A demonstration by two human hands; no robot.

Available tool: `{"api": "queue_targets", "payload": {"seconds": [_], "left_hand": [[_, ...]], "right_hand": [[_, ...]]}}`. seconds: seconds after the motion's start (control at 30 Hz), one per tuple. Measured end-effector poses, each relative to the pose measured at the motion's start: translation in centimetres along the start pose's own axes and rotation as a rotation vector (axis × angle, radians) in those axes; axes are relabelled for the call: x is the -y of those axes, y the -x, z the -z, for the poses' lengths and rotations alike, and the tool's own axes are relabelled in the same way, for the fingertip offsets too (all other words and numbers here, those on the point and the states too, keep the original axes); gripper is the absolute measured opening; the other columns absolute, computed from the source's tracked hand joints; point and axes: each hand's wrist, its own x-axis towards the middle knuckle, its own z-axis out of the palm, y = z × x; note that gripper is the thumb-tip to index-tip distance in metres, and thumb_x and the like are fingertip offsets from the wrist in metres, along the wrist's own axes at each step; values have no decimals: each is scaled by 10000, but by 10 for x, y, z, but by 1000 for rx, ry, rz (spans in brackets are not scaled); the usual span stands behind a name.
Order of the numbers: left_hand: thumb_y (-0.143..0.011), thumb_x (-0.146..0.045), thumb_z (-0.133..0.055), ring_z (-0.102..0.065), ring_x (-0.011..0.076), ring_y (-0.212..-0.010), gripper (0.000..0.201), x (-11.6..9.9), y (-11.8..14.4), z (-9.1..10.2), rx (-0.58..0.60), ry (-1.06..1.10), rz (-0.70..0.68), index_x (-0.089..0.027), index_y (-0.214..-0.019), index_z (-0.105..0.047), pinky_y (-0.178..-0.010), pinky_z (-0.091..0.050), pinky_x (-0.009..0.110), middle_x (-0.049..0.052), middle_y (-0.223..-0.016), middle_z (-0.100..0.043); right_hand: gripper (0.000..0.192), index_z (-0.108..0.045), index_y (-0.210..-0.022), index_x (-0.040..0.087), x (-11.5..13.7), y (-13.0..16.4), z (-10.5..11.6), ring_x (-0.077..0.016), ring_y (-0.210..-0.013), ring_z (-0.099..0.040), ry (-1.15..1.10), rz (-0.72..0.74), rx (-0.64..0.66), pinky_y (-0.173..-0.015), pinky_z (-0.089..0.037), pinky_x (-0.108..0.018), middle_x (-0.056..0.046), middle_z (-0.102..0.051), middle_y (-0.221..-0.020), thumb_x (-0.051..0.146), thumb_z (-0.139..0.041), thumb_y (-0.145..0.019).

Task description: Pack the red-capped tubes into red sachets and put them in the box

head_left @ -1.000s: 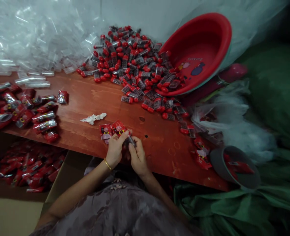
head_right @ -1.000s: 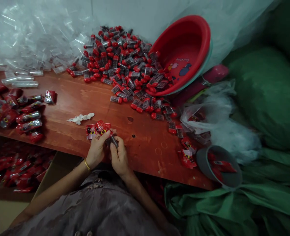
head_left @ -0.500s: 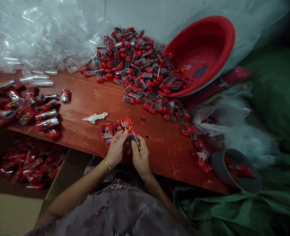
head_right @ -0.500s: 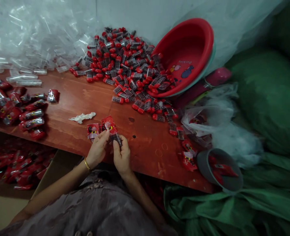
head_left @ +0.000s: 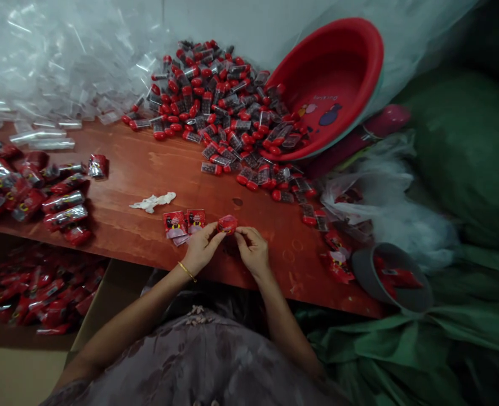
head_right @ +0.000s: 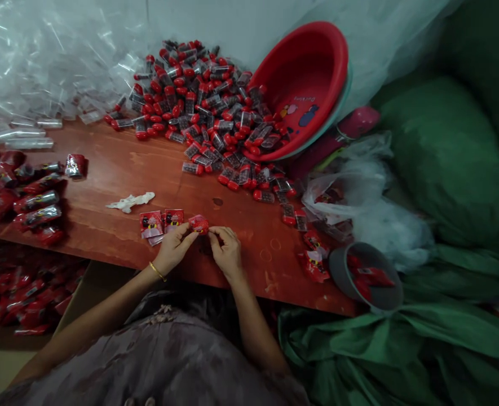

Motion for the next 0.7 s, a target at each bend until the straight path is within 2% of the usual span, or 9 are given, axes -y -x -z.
{"api": "queue_targets", "payload": {"seconds": [0.2, 0.37, 0.57, 0.7], "left_hand": [[-858, -333, -509, -636, 200, -954, 304, 0, 2, 1, 41, -147, -44, -181, -1092, -630, -866, -464, 313, 81, -1065, -697], [-828, -314, -560, -638, 211, -975, 307, 3, 3, 0, 71, -233, -70, -195, -1102, -627, -875, -474, 327, 83, -1090, -692], [-827, -273, -563, -644, 235, -998, 258, 3, 5, -1, 64, -308, -81, -179, -1049, -653, -901, -478, 342, 104, -1022, -709], [-841, -269, -546, -604, 254, -1104, 291, 2, 6, -1, 70, -368, -100, -187, -1106, -635, -962, -453, 389, 106, -1095, -692]], "right_hand": [[141, -624, -842, 211, 3, -2, 2, -180, -752, -622, 208, 157, -35, -762, -458, -353, -39, -691, -782, 251, -495, -883], [103, -591, -831, 211, 4, -3, 1, -169, -710, -616, 387, 254, -74, -932, -402, -433, -28, -685, -759, 184, -492, -835], [99, -576, -812, 218, 8, 0, -4, -166, -668, -602, 399, 230, -108, -982, -393, -468, -18, -660, -708, 176, -489, -836], [108, -577, -810, 227, 6, 3, -7, -173, -692, -603, 330, 171, -74, -1005, -392, -497, -20, -659, -736, 185, -481, -832]]}}
